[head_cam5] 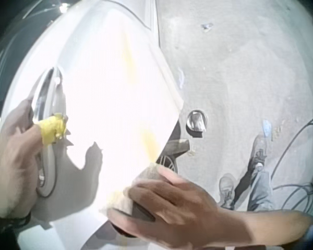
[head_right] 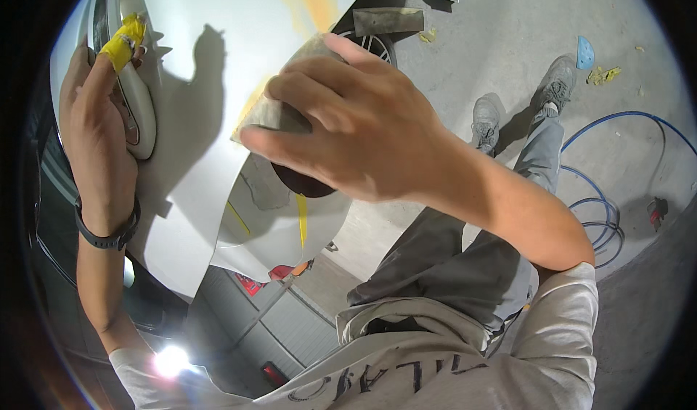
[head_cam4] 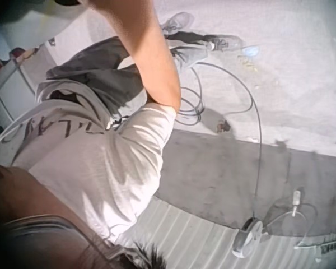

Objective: The person applies a yellow body filler to a damaged area on the rear bumper of a white car using a putty knife. They spread the filler in smooth strokes, then scrape excess material back into the container.

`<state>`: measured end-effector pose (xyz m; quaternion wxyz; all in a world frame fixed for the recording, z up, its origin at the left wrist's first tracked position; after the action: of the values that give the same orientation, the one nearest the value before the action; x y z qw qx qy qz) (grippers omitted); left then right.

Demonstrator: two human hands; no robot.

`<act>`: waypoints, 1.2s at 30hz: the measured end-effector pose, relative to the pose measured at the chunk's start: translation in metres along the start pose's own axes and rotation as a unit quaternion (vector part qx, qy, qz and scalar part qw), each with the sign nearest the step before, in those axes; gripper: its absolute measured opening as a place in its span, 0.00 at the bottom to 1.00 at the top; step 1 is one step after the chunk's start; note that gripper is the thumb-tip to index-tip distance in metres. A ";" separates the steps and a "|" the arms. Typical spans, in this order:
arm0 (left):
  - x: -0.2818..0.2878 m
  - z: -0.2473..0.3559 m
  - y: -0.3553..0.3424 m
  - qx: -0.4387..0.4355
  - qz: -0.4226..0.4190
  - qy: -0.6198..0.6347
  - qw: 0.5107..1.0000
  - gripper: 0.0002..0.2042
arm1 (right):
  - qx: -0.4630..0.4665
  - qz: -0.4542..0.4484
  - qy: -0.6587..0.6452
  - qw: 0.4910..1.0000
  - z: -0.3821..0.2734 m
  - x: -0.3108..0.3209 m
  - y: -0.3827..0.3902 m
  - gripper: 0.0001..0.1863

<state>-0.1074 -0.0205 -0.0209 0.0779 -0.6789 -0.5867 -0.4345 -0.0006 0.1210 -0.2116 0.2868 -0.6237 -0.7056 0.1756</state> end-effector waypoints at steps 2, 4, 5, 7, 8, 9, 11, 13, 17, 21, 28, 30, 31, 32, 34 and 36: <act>-0.004 -0.003 0.001 -0.001 -0.011 0.046 0.999 0.18 | 0.017 0.022 -0.011 1.000 0.004 -0.007 -0.010 0.19; -0.002 -0.006 0.003 -0.024 0.018 0.066 0.997 0.19 | 0.022 0.026 -0.028 0.999 0.004 -0.012 -0.013 0.18; -0.003 -0.008 0.004 -0.035 0.033 0.156 0.987 0.19 | 0.028 0.034 -0.028 0.999 0.003 -0.013 -0.013 0.17; -0.011 -0.025 0.007 0.103 0.031 0.307 0.946 0.19 | 0.005 0.036 -0.054 0.998 0.002 -0.015 -0.008 0.16; -0.014 -0.030 0.009 0.135 0.036 0.362 0.922 0.19 | 0.003 0.038 -0.057 0.998 0.001 -0.016 -0.004 0.16; -0.018 -0.033 0.010 0.167 0.046 0.415 0.893 0.19 | 0.002 0.040 -0.060 0.997 0.000 -0.017 0.000 0.16; -0.015 -0.030 0.010 0.120 0.064 0.365 0.921 0.18 | 0.005 0.029 -0.052 0.998 -0.003 -0.018 0.008 0.15; -0.007 -0.020 0.010 0.024 0.071 0.152 0.986 0.18 | 0.012 0.010 -0.038 0.999 -0.008 -0.017 0.016 0.15; 0.001 -0.009 0.009 -0.064 0.032 -0.013 0.997 0.19 | -0.011 -0.061 -0.103 0.993 -0.011 -0.009 0.024 0.15; 0.007 -0.001 0.006 -0.070 0.046 -0.018 0.996 0.19 | 0.022 0.016 -0.029 0.999 -0.001 0.005 0.012 0.18; 0.000 -0.011 0.003 -0.046 0.029 0.072 0.996 0.24 | 0.017 0.041 -0.116 0.992 0.003 -0.013 -0.019 0.13; -0.003 -0.020 0.008 -0.023 0.033 0.150 0.988 0.25 | 0.009 0.029 -0.129 0.991 0.001 -0.014 -0.019 0.13; -0.003 -0.024 0.010 -0.028 0.076 0.176 0.981 0.25 | 0.003 0.014 -0.125 0.992 0.001 -0.014 -0.017 0.13; -0.005 -0.029 0.013 -0.005 0.075 0.210 0.975 0.26 | 0.015 0.027 -0.118 0.993 -0.001 -0.013 -0.013 0.14; -0.009 -0.036 0.017 0.040 0.080 0.278 0.956 0.27 | 0.024 0.007 -0.086 0.996 -0.002 -0.017 -0.004 0.13; -0.014 -0.038 0.018 0.098 0.030 0.305 0.947 0.26 | 0.038 0.037 -0.061 0.997 -0.006 -0.019 0.007 0.14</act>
<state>-0.1100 -0.0599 0.0001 0.3325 -0.5199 -0.5540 -0.5587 0.0094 0.1031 -0.2148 0.2604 -0.6260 -0.6910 0.2506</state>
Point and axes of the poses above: each hand's wrist, its own y-axis away from the middle knuckle, its own x-axis out of the back of the hand, z = x × y, the point moved 5 cm from there along -y, towards the middle knuckle, and after that the axes turned 2 degrees about -x, right-handed, at the moved point
